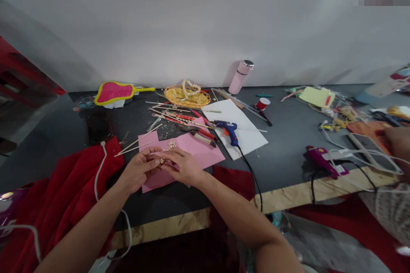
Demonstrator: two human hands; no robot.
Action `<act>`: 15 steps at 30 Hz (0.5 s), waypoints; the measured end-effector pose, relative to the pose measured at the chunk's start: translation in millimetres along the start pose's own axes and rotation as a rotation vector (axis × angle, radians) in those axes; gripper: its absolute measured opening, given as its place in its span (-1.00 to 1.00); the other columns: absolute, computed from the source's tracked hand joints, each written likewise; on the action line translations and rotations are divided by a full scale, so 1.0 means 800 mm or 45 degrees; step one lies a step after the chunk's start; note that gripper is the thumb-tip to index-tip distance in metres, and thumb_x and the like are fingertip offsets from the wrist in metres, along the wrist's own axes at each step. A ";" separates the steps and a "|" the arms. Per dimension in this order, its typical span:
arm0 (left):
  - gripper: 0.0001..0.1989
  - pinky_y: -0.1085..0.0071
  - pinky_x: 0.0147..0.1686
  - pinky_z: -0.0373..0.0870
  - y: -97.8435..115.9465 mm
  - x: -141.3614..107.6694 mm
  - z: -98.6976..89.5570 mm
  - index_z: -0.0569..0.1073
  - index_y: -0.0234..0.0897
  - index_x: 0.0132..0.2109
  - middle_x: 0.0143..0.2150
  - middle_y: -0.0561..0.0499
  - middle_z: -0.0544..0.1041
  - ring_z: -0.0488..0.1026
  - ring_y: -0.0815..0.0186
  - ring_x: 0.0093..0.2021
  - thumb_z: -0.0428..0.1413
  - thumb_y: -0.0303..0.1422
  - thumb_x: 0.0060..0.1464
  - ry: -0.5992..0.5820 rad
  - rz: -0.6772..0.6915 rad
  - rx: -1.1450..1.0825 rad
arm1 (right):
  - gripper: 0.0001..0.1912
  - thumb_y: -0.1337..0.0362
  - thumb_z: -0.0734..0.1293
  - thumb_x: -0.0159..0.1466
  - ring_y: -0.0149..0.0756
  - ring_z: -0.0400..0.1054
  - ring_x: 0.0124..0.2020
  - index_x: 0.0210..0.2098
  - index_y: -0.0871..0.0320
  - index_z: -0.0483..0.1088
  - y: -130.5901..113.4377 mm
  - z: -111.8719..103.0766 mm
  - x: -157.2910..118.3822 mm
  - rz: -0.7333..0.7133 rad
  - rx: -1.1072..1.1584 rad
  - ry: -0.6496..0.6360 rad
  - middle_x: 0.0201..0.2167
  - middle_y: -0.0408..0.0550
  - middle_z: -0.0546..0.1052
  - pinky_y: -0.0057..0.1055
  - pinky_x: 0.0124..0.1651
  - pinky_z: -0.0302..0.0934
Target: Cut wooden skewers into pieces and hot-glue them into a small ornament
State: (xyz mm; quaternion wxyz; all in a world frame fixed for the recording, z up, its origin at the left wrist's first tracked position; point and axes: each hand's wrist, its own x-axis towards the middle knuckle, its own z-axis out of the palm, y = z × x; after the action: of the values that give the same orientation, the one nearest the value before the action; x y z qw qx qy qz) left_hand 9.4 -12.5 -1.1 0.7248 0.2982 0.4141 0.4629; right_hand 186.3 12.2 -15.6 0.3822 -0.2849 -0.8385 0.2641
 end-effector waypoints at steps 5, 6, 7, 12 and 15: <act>-0.60 0.52 -0.37 0.39 -0.002 0.001 0.001 0.38 -0.29 -0.13 -0.44 0.05 0.53 0.46 0.44 -0.46 0.27 -0.44 -0.18 0.004 0.028 0.036 | -0.79 0.31 0.27 0.22 -0.31 0.34 -0.19 -0.13 0.12 0.37 0.001 0.001 0.000 0.026 0.028 0.009 -0.24 0.00 0.44 -0.35 -0.12 0.31; -0.60 0.52 -0.38 0.39 -0.003 0.001 0.000 0.38 -0.29 -0.13 -0.45 0.06 0.53 0.46 0.44 -0.47 0.28 -0.43 -0.18 0.009 0.030 0.033 | -0.80 0.31 0.27 0.22 -0.32 0.35 -0.20 -0.14 0.12 0.37 0.001 0.001 0.000 0.025 0.039 0.014 -0.25 0.00 0.44 -0.36 -0.13 0.31; -0.60 0.52 -0.39 0.39 -0.003 0.001 0.000 0.38 -0.28 -0.13 -0.46 0.06 0.53 0.46 0.43 -0.47 0.28 -0.42 -0.18 0.017 0.031 0.027 | -0.80 0.31 0.26 0.23 -0.32 0.35 -0.21 -0.14 0.12 0.37 0.001 0.001 0.000 0.024 0.051 0.023 -0.25 0.00 0.44 -0.36 -0.14 0.31; -0.58 0.50 -0.38 0.40 -0.001 -0.001 0.000 0.38 -0.28 -0.13 -0.46 0.05 0.53 0.46 0.42 -0.48 0.28 -0.40 -0.20 0.039 0.035 0.012 | -0.81 0.31 0.26 0.24 -0.32 0.35 -0.23 -0.15 0.12 0.37 0.000 -0.002 0.001 0.031 0.089 0.049 -0.25 0.00 0.44 -0.36 -0.18 0.32; -0.58 0.51 -0.37 0.40 0.000 -0.002 0.000 0.38 -0.29 -0.12 -0.44 0.05 0.54 0.47 0.43 -0.47 0.28 -0.43 -0.19 0.018 0.030 0.001 | -0.82 0.32 0.26 0.24 -0.32 0.35 -0.23 -0.15 0.13 0.37 -0.001 -0.003 0.002 0.025 0.101 0.051 -0.27 0.00 0.43 -0.37 -0.18 0.31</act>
State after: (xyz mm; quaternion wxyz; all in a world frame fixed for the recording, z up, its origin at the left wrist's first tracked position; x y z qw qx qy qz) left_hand 9.3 -13.7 -0.6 0.7162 0.3000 0.4159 0.4733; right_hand 186.7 13.0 -12.8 0.4073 -0.2831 -0.8167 0.2949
